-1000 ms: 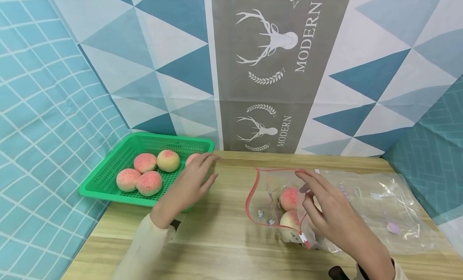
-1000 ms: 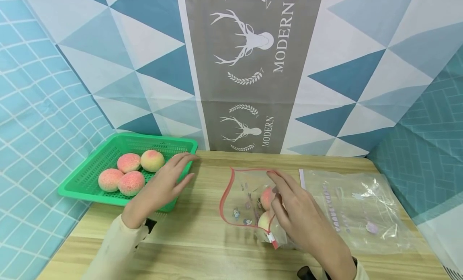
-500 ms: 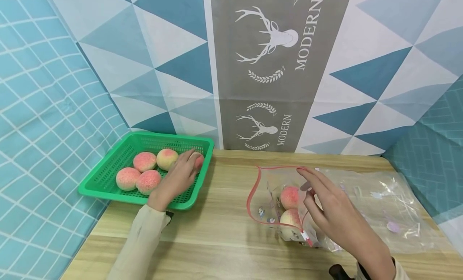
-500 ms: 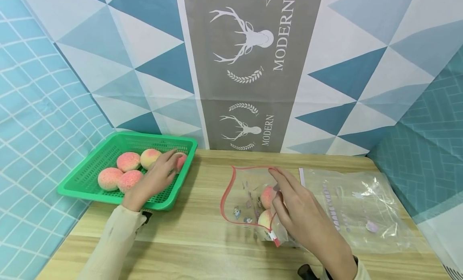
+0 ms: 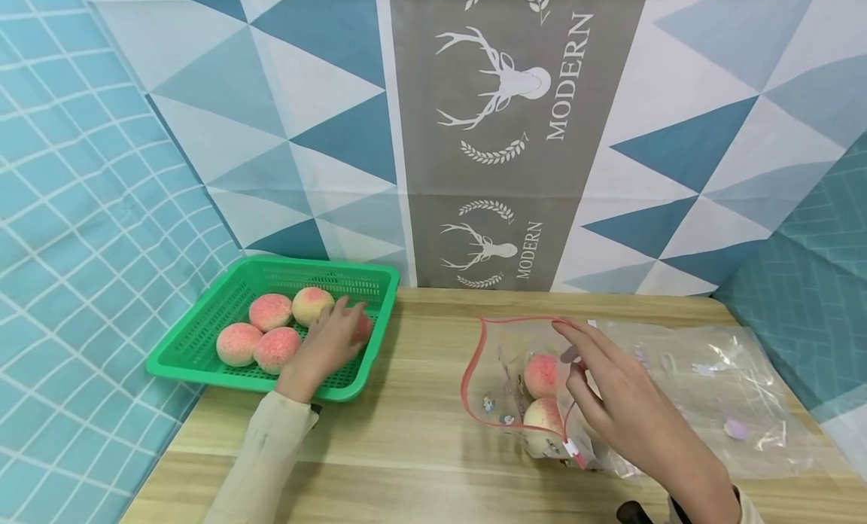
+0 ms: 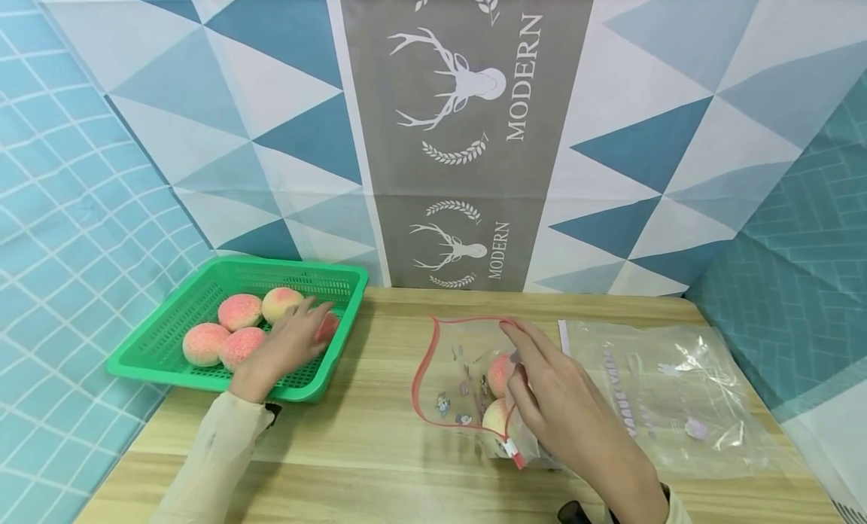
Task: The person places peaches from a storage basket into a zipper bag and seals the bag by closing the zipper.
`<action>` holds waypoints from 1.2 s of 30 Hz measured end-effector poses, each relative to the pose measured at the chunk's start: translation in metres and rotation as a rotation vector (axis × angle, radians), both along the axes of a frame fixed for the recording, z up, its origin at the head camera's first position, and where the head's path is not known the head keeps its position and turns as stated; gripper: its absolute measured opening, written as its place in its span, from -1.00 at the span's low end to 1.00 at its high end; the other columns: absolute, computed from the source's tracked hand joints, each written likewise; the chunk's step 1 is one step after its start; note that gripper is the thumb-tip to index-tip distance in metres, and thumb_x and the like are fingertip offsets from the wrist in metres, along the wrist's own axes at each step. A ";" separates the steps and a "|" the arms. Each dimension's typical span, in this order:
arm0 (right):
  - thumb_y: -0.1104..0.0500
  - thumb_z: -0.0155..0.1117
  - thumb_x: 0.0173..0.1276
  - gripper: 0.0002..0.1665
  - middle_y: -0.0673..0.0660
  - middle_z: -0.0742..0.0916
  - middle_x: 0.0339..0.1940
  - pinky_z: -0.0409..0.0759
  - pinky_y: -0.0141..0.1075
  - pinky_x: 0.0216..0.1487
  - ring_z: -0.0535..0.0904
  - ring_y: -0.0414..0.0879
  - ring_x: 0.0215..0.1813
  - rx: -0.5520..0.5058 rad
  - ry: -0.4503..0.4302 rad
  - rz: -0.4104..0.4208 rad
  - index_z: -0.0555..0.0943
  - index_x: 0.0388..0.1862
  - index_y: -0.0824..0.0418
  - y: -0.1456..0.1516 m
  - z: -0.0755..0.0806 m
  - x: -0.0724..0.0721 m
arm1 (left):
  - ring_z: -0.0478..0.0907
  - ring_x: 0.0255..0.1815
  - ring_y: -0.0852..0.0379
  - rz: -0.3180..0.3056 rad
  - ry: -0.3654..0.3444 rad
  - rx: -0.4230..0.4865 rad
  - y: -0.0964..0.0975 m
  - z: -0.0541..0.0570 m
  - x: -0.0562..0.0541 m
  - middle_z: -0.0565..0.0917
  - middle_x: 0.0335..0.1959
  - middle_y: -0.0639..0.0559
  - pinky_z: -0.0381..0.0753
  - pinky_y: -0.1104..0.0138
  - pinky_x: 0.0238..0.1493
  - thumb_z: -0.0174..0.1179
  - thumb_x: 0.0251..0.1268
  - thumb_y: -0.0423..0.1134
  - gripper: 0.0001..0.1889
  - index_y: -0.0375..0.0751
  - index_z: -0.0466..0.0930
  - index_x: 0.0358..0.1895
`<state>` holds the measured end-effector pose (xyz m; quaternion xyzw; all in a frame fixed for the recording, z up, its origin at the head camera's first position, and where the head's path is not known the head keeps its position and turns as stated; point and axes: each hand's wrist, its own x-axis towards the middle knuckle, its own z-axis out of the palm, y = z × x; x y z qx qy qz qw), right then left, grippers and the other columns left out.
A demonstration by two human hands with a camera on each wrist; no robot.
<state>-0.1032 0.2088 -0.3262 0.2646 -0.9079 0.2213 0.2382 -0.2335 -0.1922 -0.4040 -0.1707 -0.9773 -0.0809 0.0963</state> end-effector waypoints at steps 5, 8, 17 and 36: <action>0.41 0.19 0.30 -0.30 0.13 0.53 0.34 0.43 -0.42 -0.38 0.47 -0.32 -0.24 -0.001 -0.001 -0.010 0.40 0.44 0.19 0.001 0.000 0.000 | 0.45 -0.12 -0.40 0.020 -0.021 -0.059 -0.002 0.000 0.002 0.50 0.06 -0.47 0.59 -0.08 -0.26 0.44 0.11 -0.39 -0.41 -0.36 0.48 0.25; 0.41 0.19 0.30 -0.29 0.11 0.54 0.33 0.45 -0.41 -0.36 0.48 -0.33 -0.23 -0.003 -0.002 -0.010 0.39 0.45 0.18 0.002 0.001 0.000 | 0.46 -0.21 -0.39 0.056 -0.029 -0.057 -0.003 0.002 0.002 0.53 0.00 -0.48 0.57 -0.05 -0.37 0.40 0.14 -0.38 -0.44 -0.38 0.48 0.25; 0.38 0.21 0.33 -0.30 0.09 0.54 0.31 0.50 -0.38 -0.34 0.51 -0.34 -0.21 0.005 -0.043 -0.022 0.37 0.47 0.17 0.005 0.002 0.001 | 0.51 0.07 -0.41 -0.022 -0.104 0.009 0.001 0.000 0.001 0.49 0.16 -0.48 0.63 -0.08 -0.07 0.38 0.12 -0.49 -0.35 -0.44 0.38 0.32; 0.37 0.19 0.36 -0.33 0.08 0.56 0.26 0.52 -0.35 -0.30 0.50 -0.33 -0.22 0.009 -0.052 -0.025 0.37 0.46 0.20 0.005 0.004 -0.001 | 0.47 0.03 -0.43 -0.056 0.061 -0.013 0.001 0.015 0.010 0.50 0.19 -0.40 0.64 -0.02 -0.40 0.46 -0.12 -0.58 -0.32 -0.28 0.53 0.21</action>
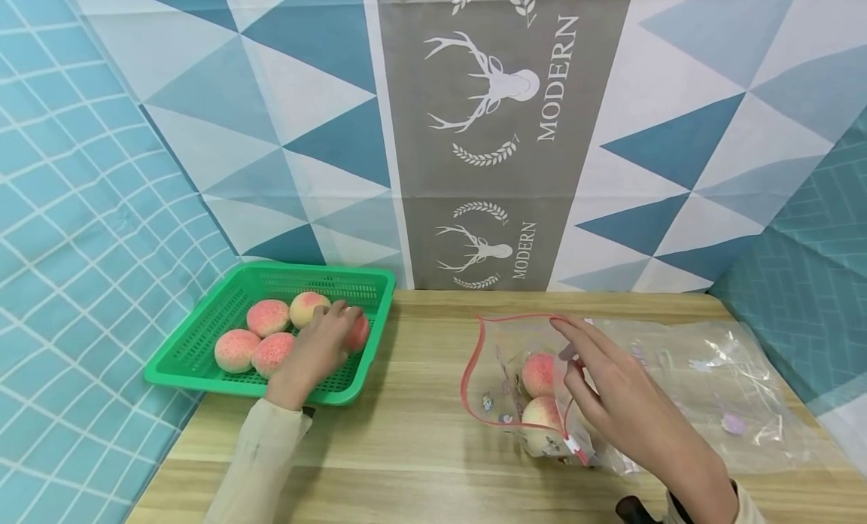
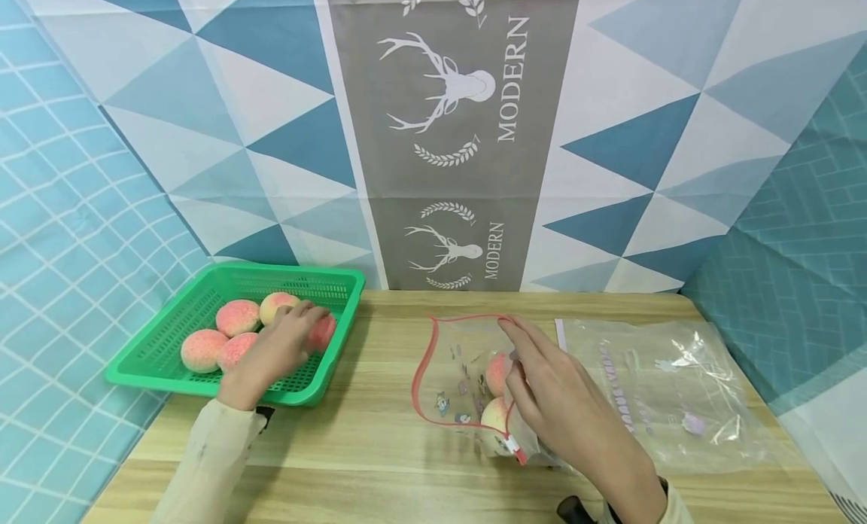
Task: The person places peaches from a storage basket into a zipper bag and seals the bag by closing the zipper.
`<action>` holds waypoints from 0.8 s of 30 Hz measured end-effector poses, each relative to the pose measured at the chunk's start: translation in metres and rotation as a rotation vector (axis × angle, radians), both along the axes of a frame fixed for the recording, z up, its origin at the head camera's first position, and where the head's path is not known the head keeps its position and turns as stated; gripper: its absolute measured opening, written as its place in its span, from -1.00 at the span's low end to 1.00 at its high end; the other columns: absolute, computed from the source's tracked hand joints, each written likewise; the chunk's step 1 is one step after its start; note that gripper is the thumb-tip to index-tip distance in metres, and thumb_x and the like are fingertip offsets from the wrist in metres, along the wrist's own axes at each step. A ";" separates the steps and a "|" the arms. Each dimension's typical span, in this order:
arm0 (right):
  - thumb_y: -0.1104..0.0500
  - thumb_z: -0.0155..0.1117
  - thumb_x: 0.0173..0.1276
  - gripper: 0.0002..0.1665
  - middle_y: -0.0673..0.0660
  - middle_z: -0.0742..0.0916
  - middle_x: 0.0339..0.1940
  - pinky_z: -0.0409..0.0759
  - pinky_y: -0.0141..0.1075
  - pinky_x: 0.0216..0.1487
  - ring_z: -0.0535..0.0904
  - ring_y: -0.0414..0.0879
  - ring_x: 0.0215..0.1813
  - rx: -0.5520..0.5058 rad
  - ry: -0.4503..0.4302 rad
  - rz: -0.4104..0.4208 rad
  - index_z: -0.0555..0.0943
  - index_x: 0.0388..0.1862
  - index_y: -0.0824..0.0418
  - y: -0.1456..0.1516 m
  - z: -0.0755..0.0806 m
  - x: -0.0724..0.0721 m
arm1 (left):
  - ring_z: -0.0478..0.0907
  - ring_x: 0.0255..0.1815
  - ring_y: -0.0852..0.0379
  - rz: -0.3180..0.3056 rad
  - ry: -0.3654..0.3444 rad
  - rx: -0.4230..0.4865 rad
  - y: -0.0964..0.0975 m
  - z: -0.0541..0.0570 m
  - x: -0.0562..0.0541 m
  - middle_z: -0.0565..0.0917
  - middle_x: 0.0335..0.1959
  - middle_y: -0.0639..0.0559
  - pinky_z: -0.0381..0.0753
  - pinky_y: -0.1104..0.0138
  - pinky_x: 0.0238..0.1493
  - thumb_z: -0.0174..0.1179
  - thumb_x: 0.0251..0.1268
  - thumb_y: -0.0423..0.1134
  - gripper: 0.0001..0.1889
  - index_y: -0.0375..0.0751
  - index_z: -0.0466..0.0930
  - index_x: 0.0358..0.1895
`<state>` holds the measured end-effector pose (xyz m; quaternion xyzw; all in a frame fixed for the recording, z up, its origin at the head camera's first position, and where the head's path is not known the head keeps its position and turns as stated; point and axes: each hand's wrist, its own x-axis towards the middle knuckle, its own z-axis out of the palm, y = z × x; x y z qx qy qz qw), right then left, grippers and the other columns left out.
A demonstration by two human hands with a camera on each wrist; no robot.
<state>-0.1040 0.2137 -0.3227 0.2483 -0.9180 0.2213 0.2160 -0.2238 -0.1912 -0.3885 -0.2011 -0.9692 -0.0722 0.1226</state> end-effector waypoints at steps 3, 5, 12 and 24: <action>0.37 0.19 0.36 -0.33 0.08 0.58 0.23 0.52 -0.36 -0.31 0.51 -0.33 -0.22 -0.002 -0.005 0.002 0.37 0.46 0.20 0.000 -0.001 0.000 | 0.47 0.03 -0.43 -0.009 0.046 0.002 -0.001 0.005 0.002 0.50 0.17 -0.39 0.63 -0.04 -0.41 0.46 -0.12 -0.57 -0.32 -0.26 0.52 0.21; 0.37 0.19 0.35 -0.33 0.08 0.58 0.22 0.52 -0.36 -0.31 0.51 -0.33 -0.22 -0.002 -0.003 0.003 0.37 0.45 0.20 0.000 -0.001 -0.001 | 0.47 0.02 -0.43 -0.013 0.075 0.001 -0.001 0.009 0.004 0.50 0.16 -0.37 0.63 -0.06 -0.41 0.44 -0.09 -0.56 -0.34 -0.24 0.51 0.21; 0.40 0.19 0.32 -0.31 0.06 0.60 0.18 0.48 -0.39 -0.35 0.51 -0.33 -0.22 -0.003 0.028 0.014 0.38 0.45 0.22 0.001 -0.001 -0.002 | 0.47 0.01 -0.44 -0.036 0.176 0.008 0.003 0.022 0.009 0.49 0.16 -0.35 0.64 -0.10 -0.32 0.44 0.02 -0.48 -0.38 -0.24 0.48 0.22; 0.41 0.18 0.31 -0.30 0.08 0.58 0.23 0.44 -0.41 -0.37 0.48 -0.34 -0.26 -0.001 0.019 0.014 0.37 0.45 0.19 0.000 -0.002 -0.002 | 0.44 0.13 -0.42 -0.120 0.269 0.070 0.015 0.042 0.028 0.49 0.21 -0.29 0.55 -0.21 0.00 0.50 0.02 -0.42 -0.35 -0.18 0.46 0.24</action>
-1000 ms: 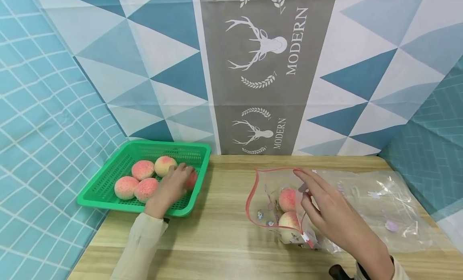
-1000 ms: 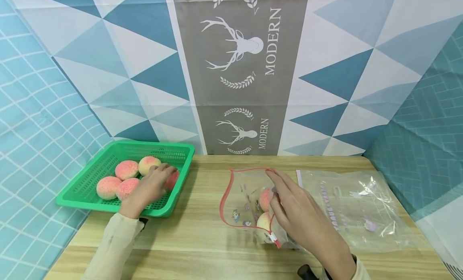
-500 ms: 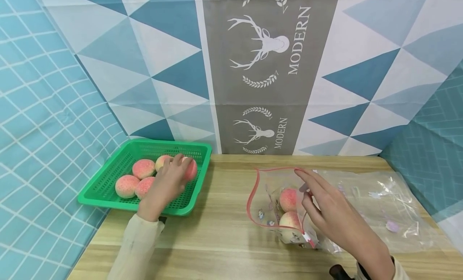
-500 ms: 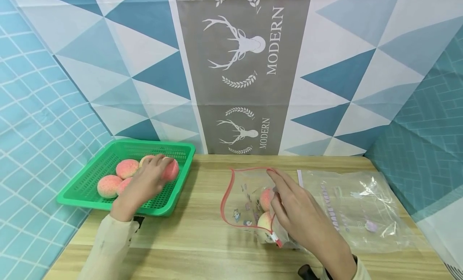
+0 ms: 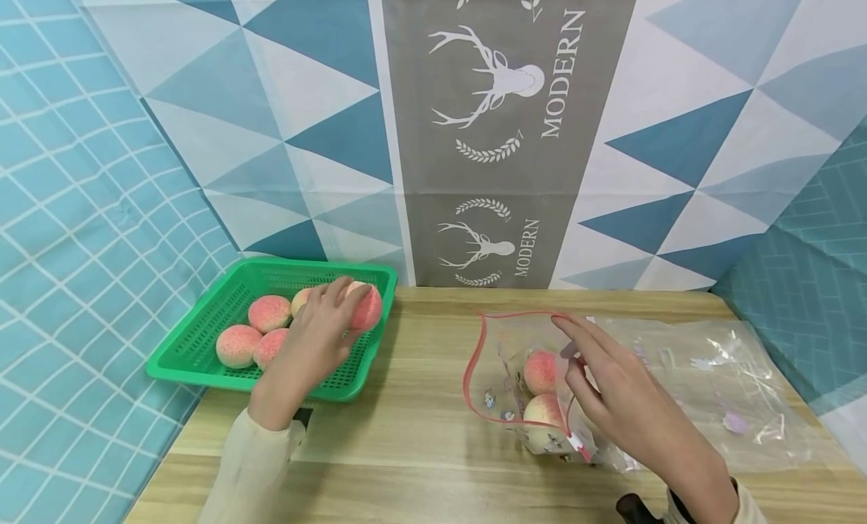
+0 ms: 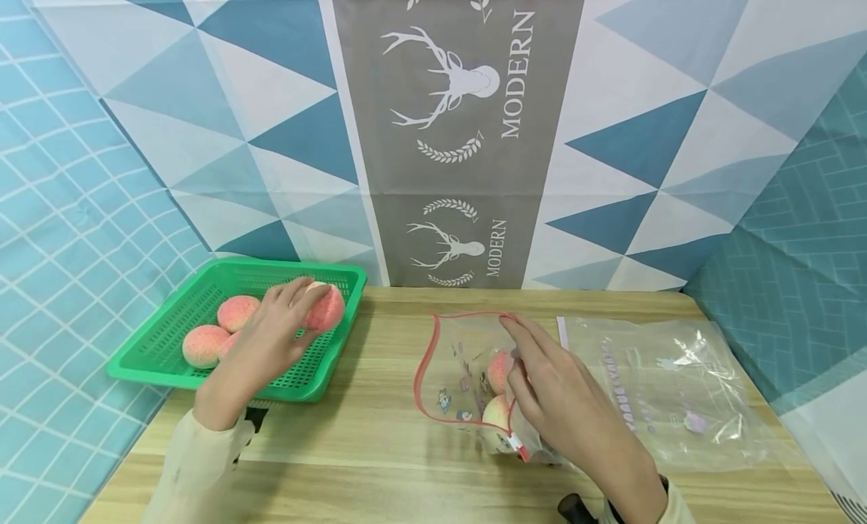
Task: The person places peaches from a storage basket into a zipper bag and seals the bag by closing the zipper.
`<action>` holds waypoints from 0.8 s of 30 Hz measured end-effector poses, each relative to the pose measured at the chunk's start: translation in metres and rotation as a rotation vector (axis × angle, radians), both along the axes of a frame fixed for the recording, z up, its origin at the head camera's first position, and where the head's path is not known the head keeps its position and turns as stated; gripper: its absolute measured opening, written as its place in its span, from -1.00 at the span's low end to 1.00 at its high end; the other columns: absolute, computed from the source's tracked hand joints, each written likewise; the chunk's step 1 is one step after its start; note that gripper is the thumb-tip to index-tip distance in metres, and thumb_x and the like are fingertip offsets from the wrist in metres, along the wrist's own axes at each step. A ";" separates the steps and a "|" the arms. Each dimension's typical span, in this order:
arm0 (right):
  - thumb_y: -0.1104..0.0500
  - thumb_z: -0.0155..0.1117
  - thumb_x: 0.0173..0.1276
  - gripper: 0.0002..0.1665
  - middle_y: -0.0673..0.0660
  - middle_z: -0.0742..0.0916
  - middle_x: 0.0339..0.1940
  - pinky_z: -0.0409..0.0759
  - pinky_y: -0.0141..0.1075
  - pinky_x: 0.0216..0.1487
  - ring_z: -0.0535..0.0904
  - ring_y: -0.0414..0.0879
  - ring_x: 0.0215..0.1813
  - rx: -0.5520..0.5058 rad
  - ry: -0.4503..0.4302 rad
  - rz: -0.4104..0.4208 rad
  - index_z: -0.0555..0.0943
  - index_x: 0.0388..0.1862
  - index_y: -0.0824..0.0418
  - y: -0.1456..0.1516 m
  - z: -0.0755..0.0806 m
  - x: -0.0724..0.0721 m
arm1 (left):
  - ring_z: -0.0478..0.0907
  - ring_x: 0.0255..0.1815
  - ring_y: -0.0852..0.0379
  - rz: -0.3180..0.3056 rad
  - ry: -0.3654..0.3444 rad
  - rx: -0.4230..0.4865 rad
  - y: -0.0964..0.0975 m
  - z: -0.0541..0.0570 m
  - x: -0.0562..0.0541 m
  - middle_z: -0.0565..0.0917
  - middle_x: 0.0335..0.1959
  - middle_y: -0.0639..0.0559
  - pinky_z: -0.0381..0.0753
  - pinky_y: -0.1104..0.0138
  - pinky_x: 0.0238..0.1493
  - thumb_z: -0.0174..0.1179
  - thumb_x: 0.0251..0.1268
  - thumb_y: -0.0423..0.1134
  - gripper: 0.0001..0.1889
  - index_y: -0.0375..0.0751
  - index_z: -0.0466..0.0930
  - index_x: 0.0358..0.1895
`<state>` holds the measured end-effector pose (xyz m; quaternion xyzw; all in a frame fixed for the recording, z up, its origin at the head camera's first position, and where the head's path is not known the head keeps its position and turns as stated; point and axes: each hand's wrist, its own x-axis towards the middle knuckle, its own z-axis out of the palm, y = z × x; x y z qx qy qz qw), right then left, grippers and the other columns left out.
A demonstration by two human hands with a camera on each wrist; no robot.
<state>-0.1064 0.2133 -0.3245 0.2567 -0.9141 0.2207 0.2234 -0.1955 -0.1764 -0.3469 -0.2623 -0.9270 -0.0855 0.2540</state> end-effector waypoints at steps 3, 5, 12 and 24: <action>0.41 0.19 0.31 -0.29 0.09 0.57 0.24 0.45 -0.41 -0.37 0.49 -0.34 -0.25 -0.002 0.000 0.005 0.37 0.45 0.19 0.000 -0.001 0.000 | 0.43 0.18 -0.39 -0.059 0.032 0.036 0.005 0.006 0.007 0.48 0.23 -0.28 0.50 -0.20 0.11 0.52 0.00 -0.40 -0.31 -0.19 0.44 0.27; 0.41 0.19 0.31 -0.30 0.08 0.58 0.24 0.45 -0.41 -0.37 0.50 -0.33 -0.23 -0.004 -0.001 0.005 0.37 0.46 0.19 -0.001 -0.001 0.000 | 0.43 0.19 -0.35 -0.094 0.050 0.061 0.009 0.011 0.013 0.48 0.25 -0.27 0.50 -0.17 0.12 0.54 0.00 -0.37 -0.29 -0.18 0.43 0.28; 0.41 0.19 0.32 -0.29 0.07 0.58 0.21 0.46 -0.42 -0.38 0.50 -0.33 -0.23 -0.012 -0.011 0.011 0.37 0.46 0.18 -0.002 -0.001 0.001 | 0.39 0.28 -0.23 -0.153 0.074 0.098 0.026 0.025 0.036 0.45 0.30 -0.21 0.56 -0.09 0.13 0.55 0.02 -0.23 -0.23 -0.10 0.40 0.35; 0.39 0.18 0.34 -0.29 0.08 0.56 0.27 0.52 -0.41 -0.38 0.56 -0.30 -0.17 -0.013 -0.019 0.018 0.34 0.48 0.18 -0.002 0.000 0.000 | 0.37 0.33 -0.04 -0.405 0.012 0.177 0.070 0.035 0.071 0.43 0.33 -0.09 0.52 0.05 0.22 0.49 0.11 -0.10 -0.26 -0.03 0.40 0.39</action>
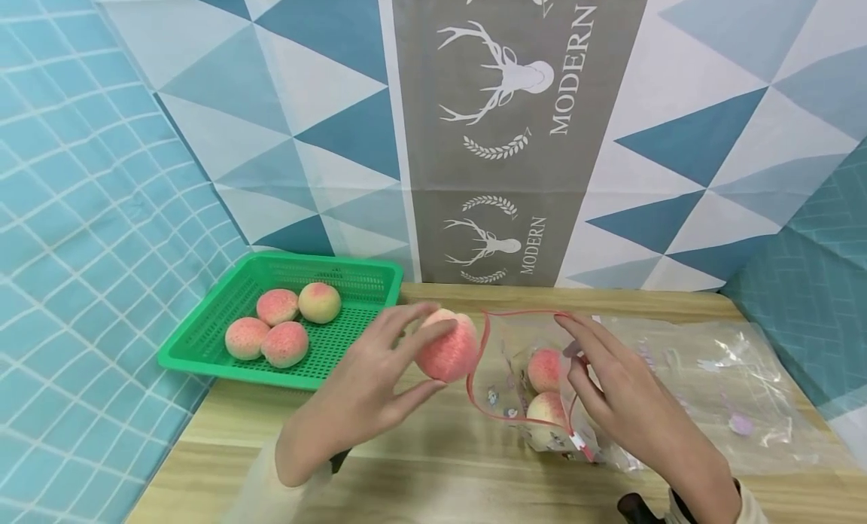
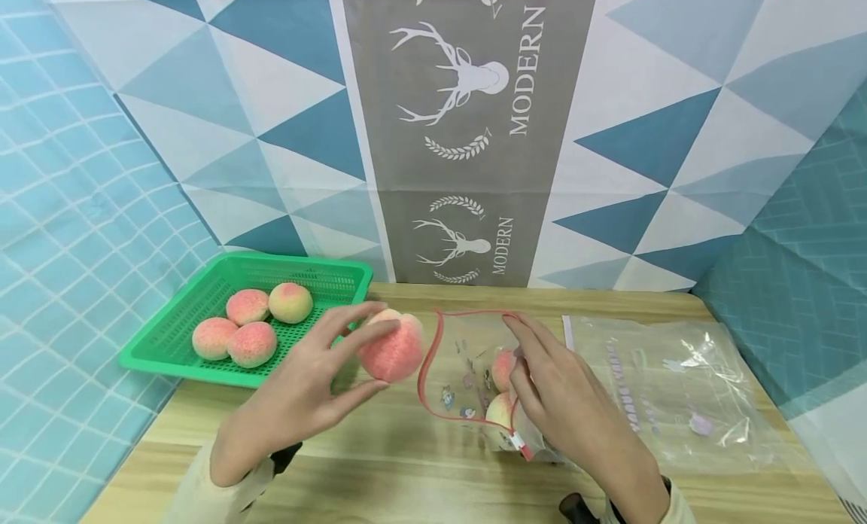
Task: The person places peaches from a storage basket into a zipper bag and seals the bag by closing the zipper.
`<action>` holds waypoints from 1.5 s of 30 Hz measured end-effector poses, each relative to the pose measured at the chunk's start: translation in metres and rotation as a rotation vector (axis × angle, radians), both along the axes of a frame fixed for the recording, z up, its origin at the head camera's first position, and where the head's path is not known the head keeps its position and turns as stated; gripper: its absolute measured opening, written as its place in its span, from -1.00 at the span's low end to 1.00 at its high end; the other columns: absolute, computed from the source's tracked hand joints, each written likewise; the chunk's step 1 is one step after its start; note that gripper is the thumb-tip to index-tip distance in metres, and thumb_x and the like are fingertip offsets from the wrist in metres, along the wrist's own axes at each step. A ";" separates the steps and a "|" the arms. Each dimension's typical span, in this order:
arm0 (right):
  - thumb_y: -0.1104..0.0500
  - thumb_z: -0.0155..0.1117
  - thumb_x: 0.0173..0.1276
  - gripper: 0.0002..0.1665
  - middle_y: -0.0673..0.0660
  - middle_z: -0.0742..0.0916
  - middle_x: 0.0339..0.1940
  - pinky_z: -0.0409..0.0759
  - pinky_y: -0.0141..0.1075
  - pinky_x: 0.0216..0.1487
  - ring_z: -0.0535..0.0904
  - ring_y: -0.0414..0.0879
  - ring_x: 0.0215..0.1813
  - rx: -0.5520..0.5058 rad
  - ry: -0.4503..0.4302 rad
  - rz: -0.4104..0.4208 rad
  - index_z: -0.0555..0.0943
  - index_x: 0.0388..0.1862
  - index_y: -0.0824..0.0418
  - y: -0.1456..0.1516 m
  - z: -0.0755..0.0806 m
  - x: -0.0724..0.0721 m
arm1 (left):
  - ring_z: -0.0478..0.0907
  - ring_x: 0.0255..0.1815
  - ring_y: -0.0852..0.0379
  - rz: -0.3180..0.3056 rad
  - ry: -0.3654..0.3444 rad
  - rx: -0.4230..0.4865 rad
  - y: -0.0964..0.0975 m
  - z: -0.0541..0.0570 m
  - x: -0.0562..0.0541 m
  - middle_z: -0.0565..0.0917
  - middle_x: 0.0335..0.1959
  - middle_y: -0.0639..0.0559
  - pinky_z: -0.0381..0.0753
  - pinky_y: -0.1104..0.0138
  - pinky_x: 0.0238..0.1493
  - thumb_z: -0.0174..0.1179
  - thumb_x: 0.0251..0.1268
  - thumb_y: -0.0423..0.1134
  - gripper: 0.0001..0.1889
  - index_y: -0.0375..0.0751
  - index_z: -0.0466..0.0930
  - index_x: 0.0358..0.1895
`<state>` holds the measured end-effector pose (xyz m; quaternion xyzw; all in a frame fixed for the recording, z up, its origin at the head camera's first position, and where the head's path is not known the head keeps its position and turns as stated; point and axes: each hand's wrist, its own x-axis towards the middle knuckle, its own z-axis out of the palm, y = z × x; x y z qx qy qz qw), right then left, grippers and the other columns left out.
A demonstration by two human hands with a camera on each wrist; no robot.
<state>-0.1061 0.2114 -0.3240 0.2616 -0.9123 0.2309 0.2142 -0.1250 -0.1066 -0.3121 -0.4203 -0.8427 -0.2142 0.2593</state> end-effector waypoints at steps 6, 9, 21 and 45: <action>0.40 0.19 0.33 -0.28 0.07 0.60 0.20 0.47 -0.42 -0.39 0.55 -0.29 -0.19 -0.006 0.003 -0.002 0.36 0.48 0.16 0.001 -0.002 0.001 | 0.39 0.30 0.01 -0.108 -0.007 -0.055 0.029 -0.004 0.001 0.38 0.39 -0.04 0.52 0.10 0.20 0.44 0.18 -0.07 -0.27 0.03 0.35 0.42; 0.42 0.18 0.33 -0.28 0.06 0.63 0.12 0.40 -0.46 -0.45 0.49 -0.32 -0.28 -0.010 0.001 0.005 0.37 0.47 0.16 0.001 -0.003 0.001 | 0.39 0.25 0.02 -0.121 -0.019 -0.100 0.042 -0.009 0.001 0.36 0.40 -0.02 0.49 0.11 0.21 0.44 0.18 -0.08 -0.26 0.05 0.34 0.43; 0.43 0.06 0.37 -0.32 0.00 0.66 -0.04 0.39 -0.40 -0.41 0.53 -0.25 -0.27 0.027 -0.002 -0.005 0.37 0.48 0.16 0.004 0.000 0.004 | 0.40 0.19 -0.07 -0.043 0.003 -0.168 0.069 -0.032 -0.010 0.43 0.29 0.01 0.58 0.12 0.08 0.53 0.04 -0.19 -0.32 0.00 0.43 0.28; 0.42 0.13 0.36 -0.31 0.09 0.66 0.03 0.37 -0.48 -0.55 0.42 -0.35 -0.44 -0.021 -0.011 0.016 0.37 0.48 0.18 0.014 0.001 0.001 | 0.36 0.32 -0.04 0.032 0.043 -0.324 0.088 -0.043 -0.016 0.49 0.24 -0.13 0.41 0.30 0.34 0.47 0.09 -0.16 -0.39 -0.27 0.49 0.22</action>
